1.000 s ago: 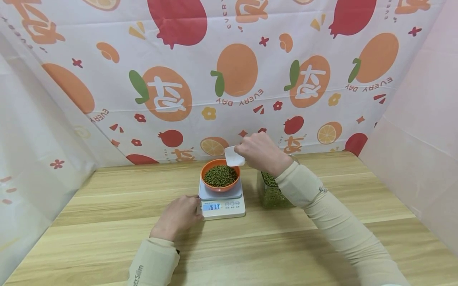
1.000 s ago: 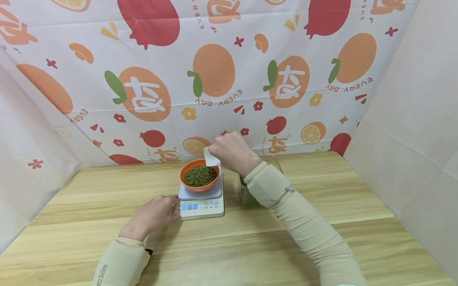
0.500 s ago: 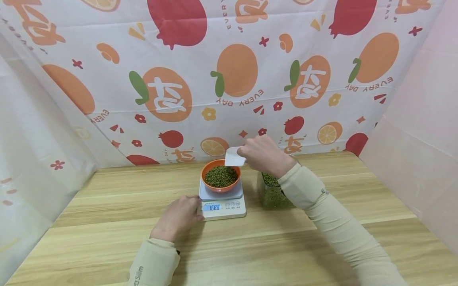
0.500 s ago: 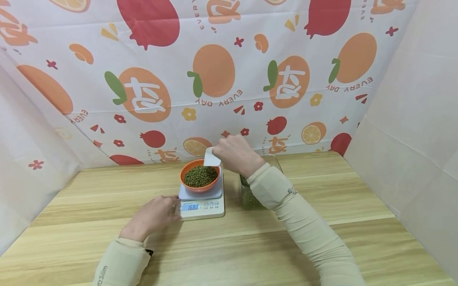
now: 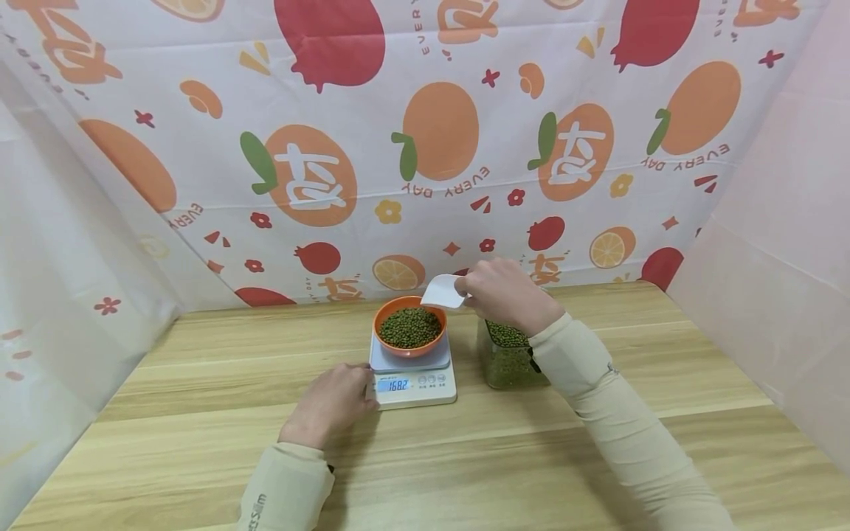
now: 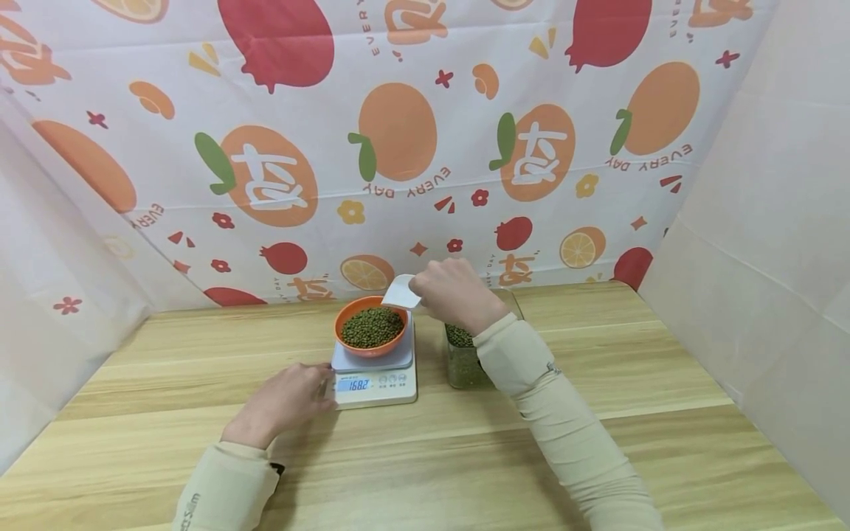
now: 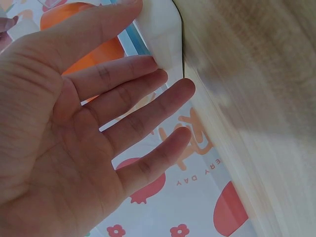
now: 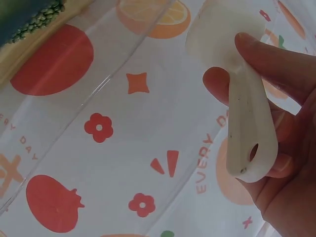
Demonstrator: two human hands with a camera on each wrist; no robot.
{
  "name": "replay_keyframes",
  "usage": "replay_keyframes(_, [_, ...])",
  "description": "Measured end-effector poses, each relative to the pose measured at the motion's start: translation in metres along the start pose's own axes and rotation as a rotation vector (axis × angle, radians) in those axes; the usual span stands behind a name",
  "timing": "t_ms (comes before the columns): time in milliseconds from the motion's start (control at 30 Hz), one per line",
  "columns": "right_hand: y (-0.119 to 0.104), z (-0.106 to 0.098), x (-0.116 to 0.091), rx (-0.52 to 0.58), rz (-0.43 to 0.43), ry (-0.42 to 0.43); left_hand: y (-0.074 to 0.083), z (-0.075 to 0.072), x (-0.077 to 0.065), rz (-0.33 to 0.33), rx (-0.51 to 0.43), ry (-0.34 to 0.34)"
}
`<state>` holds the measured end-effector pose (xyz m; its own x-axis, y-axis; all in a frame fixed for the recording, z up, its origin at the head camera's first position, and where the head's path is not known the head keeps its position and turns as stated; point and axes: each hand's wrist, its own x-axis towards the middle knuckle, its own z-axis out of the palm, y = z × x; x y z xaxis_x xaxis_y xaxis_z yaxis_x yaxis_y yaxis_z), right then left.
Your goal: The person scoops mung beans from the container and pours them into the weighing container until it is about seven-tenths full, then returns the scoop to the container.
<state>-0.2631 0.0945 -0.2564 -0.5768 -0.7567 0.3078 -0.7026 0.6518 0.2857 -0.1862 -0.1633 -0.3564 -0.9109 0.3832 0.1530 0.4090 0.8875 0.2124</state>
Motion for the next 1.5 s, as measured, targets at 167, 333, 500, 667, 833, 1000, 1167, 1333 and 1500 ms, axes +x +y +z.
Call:
replay_keyframes(167, [0.003, 0.001, -0.004, 0.031, 0.013, 0.013, 0.000, 0.000, 0.000, -0.004, -0.013, -0.006])
replay_keyframes(333, [0.006, -0.001, -0.007, 0.054, 0.033, 0.008, 0.000, 0.000, 0.000, -0.002, -0.015, -0.002])
replay_keyframes(500, [0.010, -0.005, -0.009, 0.083, 0.043, 0.009, 0.000, -0.001, 0.000, -0.004, -0.020, -0.001])
replay_keyframes(667, [0.014, -0.006, -0.012, 0.120, 0.055, 0.013, 0.000, 0.000, 0.000, -0.009, -0.017, -0.006])
replay_keyframes(833, [0.016, -0.006, -0.018, 0.155, 0.085, 0.016, 0.000, 0.000, 0.001, -0.015, -0.011, -0.004])
replay_keyframes(1000, [0.020, -0.006, -0.023, 0.149, 0.108, 0.031, 0.000, 0.000, 0.001, -0.015, -0.013, -0.002])
replay_keyframes(1167, [0.027, -0.009, -0.027, 0.200, 0.129, 0.002, 0.001, 0.000, 0.001, -0.015, -0.014, -0.006])
replay_keyframes(1333, [0.035, -0.016, -0.032, 0.224, 0.159, -0.018, 0.001, 0.000, 0.000, -0.014, -0.016, -0.008])
replay_keyframes(1500, [0.040, -0.021, -0.036, 0.241, 0.172, -0.065, 0.001, 0.000, -0.001, -0.023, -0.018, -0.016])
